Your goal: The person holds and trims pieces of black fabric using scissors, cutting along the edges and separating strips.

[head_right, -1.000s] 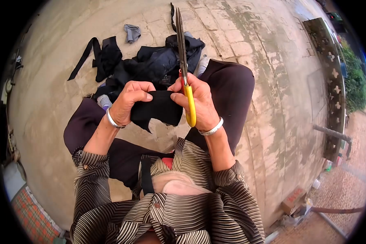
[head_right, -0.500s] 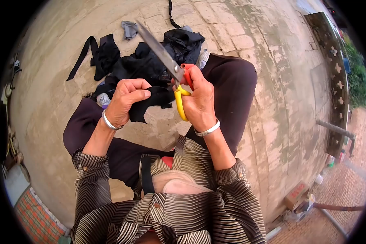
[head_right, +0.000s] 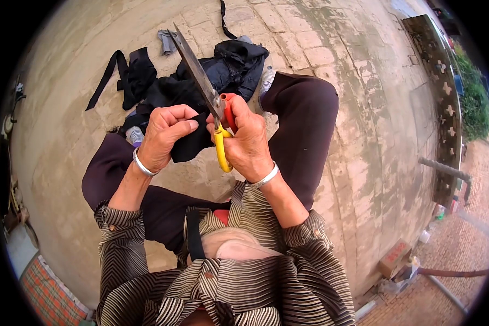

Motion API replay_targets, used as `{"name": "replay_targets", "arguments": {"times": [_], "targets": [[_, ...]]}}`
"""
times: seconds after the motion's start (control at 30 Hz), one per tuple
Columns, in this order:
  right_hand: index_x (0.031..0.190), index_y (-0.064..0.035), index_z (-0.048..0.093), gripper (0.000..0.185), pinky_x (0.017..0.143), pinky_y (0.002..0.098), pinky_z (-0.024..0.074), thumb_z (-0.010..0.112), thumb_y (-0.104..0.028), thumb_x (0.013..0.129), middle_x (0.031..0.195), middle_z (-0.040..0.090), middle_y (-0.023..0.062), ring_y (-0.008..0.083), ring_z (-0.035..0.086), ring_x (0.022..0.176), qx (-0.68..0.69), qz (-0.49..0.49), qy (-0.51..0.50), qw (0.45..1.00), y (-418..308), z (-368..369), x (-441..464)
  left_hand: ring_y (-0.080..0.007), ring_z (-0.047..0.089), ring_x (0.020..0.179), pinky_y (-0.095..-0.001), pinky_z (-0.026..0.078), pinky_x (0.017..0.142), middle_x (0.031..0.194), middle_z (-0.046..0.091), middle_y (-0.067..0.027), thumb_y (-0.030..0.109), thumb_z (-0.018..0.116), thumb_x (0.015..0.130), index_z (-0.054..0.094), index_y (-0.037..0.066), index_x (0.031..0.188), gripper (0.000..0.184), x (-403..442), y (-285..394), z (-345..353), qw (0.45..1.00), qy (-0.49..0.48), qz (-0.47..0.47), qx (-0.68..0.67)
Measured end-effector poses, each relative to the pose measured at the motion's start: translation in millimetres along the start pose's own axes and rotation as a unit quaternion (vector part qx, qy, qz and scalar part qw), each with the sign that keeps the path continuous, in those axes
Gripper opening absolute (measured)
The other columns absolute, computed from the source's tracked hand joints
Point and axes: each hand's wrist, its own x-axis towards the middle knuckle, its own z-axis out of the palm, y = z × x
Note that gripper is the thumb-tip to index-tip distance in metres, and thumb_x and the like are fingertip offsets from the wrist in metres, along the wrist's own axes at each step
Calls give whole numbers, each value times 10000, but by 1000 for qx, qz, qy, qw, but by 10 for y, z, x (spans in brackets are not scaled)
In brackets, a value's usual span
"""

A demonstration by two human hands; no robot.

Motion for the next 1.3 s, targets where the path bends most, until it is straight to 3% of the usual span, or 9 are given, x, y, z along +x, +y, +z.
{"name": "replay_targets", "arguments": {"times": [0.17, 0.27, 0.33, 0.57, 0.67, 0.77, 1.1, 1.17, 1.3], "targets": [[1057, -16, 562, 364, 618, 294, 501, 699, 75, 733, 766, 632, 84, 175, 643, 667, -85, -44, 13, 995, 52, 9, 7, 5, 542, 693, -158, 435, 621, 809, 651, 21, 39, 601, 883, 671, -41, 954, 129, 5, -19, 16, 1000, -5, 21, 16], [1037, -14, 559, 369, 594, 292, 482, 663, 113, 707, 738, 597, 86, 184, 615, 620, -81, -76, 32, 993, 30, 58, 5, 12, 439, 640, -177, 354, 547, 718, 561, 78, 38, 621, 879, 655, -26, 861, 74, 24, -87, 64, 998, 22, 45, 26], [920, -24, 556, 223, 647, 218, 460, 687, 68, 765, 737, 563, -5, 73, 511, 655, -127, -76, 59, 987, -60, 80, 3, 11, 430, 636, -180, 352, 542, 712, 553, 84, 38, 632, 871, 643, -28, 854, 69, 38, -125, 79, 995, 31, 78, 51], [895, -22, 549, 164, 668, 187, 424, 594, 84, 778, 780, 564, -27, 42, 485, 705, -84, -5, 113, 990, 137, -35, 84, 15, 427, 634, -182, 349, 532, 705, 544, 88, 42, 627, 876, 631, -26, 839, 78, -49, -12, 124, 992, 61, 70, 84], [946, -20, 567, 200, 596, 202, 417, 640, 73, 785, 721, 513, -30, 38, 468, 665, 53, 11, 116, 992, 276, -171, 120, 20, 442, 634, -175, 357, 537, 714, 556, 84, 45, 609, 893, 637, -20, 850, 83, -64, 12, 89, 995, 73, 54, -35], [945, -27, 567, 199, 591, 196, 418, 658, 61, 790, 733, 521, -35, 39, 467, 657, -10, 28, 109, 994, 232, -242, 86, 26, 475, 639, -153, 373, 566, 747, 595, 66, 49, 598, 907, 646, -15, 885, 83, 2, -49, 25, 993, 82, 61, -67], [1032, -26, 546, 345, 719, 271, 527, 713, 76, 747, 922, 708, 87, 165, 678, 804, 39, -55, 46, 997, 57, 47, 58, 38, 402, 610, -158, 311, 525, 718, 551, 98, 54, 603, 916, 648, -7, 898, 78, 13, -93, 62, 995, 71, 46, -60], [1022, -35, 542, 355, 674, 282, 512, 737, 52, 738, 853, 679, 78, 179, 652, 735, 2, -60, 40, 997, 65, 60, 58, -22, 584, 660, -179, 488, 612, 801, 659, 5, 59, 586, 918, 637, -9, 915, 85, 6, -89, 28, 997, 54, 39, -29], [910, -19, 492, 271, 721, 213, 481, 674, 123, 769, 869, 645, 62, 79, 571, 763, -47, -43, 36, 997, 71, 86, 48, -7, 557, 669, -166, 463, 617, 791, 641, 27, 57, 587, 920, 639, -9, 922, 84, -5, -86, 60, 998, 56, 38, -3]]}}
